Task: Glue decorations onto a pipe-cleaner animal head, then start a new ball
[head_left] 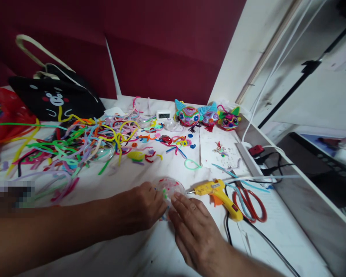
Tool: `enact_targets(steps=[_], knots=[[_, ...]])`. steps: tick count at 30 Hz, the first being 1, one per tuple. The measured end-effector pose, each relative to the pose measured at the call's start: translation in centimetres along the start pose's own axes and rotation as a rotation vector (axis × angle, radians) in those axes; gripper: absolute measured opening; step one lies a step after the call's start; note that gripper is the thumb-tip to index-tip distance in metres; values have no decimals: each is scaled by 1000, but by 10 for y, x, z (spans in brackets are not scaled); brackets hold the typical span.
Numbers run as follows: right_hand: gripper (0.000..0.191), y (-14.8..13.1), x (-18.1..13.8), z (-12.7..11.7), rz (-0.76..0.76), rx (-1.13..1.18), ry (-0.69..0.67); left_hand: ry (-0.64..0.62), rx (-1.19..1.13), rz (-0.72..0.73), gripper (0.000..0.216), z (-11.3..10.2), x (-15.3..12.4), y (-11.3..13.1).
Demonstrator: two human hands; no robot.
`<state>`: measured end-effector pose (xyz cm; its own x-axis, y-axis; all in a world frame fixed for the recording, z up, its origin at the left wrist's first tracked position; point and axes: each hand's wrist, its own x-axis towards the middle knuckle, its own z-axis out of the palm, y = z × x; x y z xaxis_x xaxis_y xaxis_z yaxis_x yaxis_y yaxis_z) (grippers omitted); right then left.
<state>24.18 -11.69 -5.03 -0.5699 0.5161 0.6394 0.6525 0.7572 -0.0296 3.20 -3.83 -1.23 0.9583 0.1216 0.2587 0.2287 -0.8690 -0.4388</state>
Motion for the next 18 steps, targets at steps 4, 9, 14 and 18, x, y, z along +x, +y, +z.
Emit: enact_targets(steps=[4,9,14,18], knots=[[31,-1,2,-1,-12,4,14,-25,-29,-6,22,1,-1,0],[30,-2,3,-2,-3,-11,22,19,-37,-20,21,3,-2,1],[31,-3,4,-1,19,-33,17,13,-18,-130,19,3,-1,8],[33,-3,3,-2,13,-24,10,-20,-8,-216,16,2,0,16]])
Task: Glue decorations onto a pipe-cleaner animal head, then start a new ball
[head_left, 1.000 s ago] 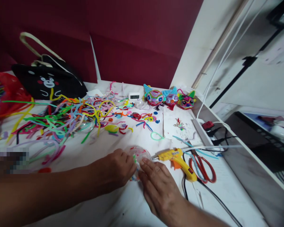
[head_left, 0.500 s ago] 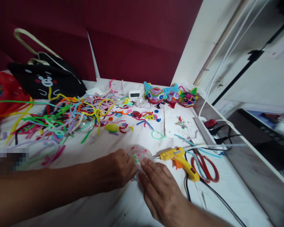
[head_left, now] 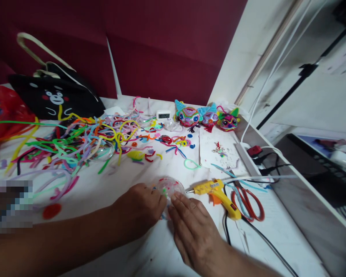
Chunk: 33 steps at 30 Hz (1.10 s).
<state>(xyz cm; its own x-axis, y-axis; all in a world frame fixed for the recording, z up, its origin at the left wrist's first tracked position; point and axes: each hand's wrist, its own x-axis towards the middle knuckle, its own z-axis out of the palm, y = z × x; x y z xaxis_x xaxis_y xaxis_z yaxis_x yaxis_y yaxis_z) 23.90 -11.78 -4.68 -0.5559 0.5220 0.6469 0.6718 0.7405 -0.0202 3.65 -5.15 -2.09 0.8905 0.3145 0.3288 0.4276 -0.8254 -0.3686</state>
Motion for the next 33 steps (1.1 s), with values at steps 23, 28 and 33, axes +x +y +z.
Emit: enact_targets(steps=[23,28,33], knots=[[33,3,0,-1,5,45,-7,4,-924,-526,19,-6,12,-45],[28,6,0,2,13,59,8,-112,-944,-373,75,22,-20,-36],[23,6,-1,6,18,29,15,-42,-1022,-362,77,40,-29,-27]])
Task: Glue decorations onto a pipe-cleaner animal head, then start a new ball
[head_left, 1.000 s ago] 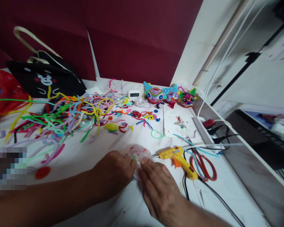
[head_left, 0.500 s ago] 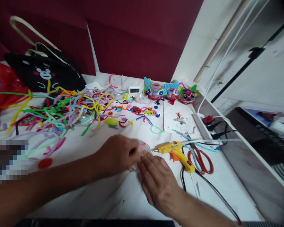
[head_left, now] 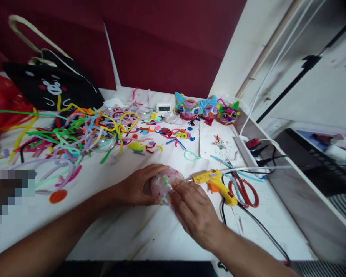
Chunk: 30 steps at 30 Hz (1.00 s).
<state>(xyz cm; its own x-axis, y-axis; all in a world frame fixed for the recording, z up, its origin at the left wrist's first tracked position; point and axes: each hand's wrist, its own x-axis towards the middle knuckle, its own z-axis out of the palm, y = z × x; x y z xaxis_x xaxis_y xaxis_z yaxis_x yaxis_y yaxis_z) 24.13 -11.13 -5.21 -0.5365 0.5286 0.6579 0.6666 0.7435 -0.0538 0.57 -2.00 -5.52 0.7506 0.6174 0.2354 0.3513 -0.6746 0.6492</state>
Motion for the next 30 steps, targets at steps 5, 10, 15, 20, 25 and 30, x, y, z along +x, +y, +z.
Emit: enact_targets(steps=[5,10,15,20,25,30], knots=[[24,1,5,-2,-2,14,-6,117,44,30,88,6,-5,-1],[26,-2,18,-5,82,48,-41,259,88,-73,94,21,-8,2],[28,-9,35,1,184,-28,-47,367,103,-61,81,37,-6,1],[21,-13,46,10,193,-136,-36,417,164,-63,80,40,-7,-1],[17,-15,49,10,187,-113,-9,401,179,-112,73,38,-6,1],[16,-15,47,9,154,-152,-2,352,150,-127,78,34,-5,4]])
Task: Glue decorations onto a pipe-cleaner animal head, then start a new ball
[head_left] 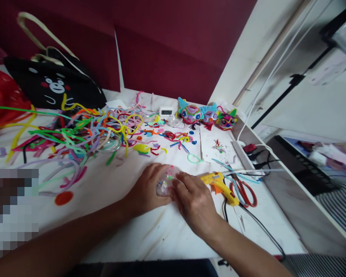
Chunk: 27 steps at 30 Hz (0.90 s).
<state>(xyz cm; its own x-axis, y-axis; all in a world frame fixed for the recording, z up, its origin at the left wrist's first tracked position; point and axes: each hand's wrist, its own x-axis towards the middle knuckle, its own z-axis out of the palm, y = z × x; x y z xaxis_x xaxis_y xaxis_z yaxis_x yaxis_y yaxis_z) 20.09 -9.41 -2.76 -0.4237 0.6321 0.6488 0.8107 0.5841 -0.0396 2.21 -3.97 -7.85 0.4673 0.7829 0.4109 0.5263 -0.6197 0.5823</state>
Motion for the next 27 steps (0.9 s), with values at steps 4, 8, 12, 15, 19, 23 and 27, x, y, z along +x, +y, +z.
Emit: enact_targets(steps=[4,8,12,15,19,23,27], knots=[[21,-1,-2,0,-28,-49,10,-52,58,75,87,-3,1,-2],[29,-4,-6,-1,-96,-143,-32,1,60,138,77,-2,3,-2],[35,-13,-11,1,-149,-296,-57,36,84,152,76,0,2,-2],[33,-20,-11,3,-170,-364,-46,43,98,170,71,1,1,-4],[33,-25,-7,4,-228,-420,-44,56,98,164,62,2,1,-4],[34,-25,-3,3,-284,-442,-38,53,76,147,59,3,2,-3],[33,-24,-1,3,-309,-446,-18,61,58,142,61,5,1,-3]])
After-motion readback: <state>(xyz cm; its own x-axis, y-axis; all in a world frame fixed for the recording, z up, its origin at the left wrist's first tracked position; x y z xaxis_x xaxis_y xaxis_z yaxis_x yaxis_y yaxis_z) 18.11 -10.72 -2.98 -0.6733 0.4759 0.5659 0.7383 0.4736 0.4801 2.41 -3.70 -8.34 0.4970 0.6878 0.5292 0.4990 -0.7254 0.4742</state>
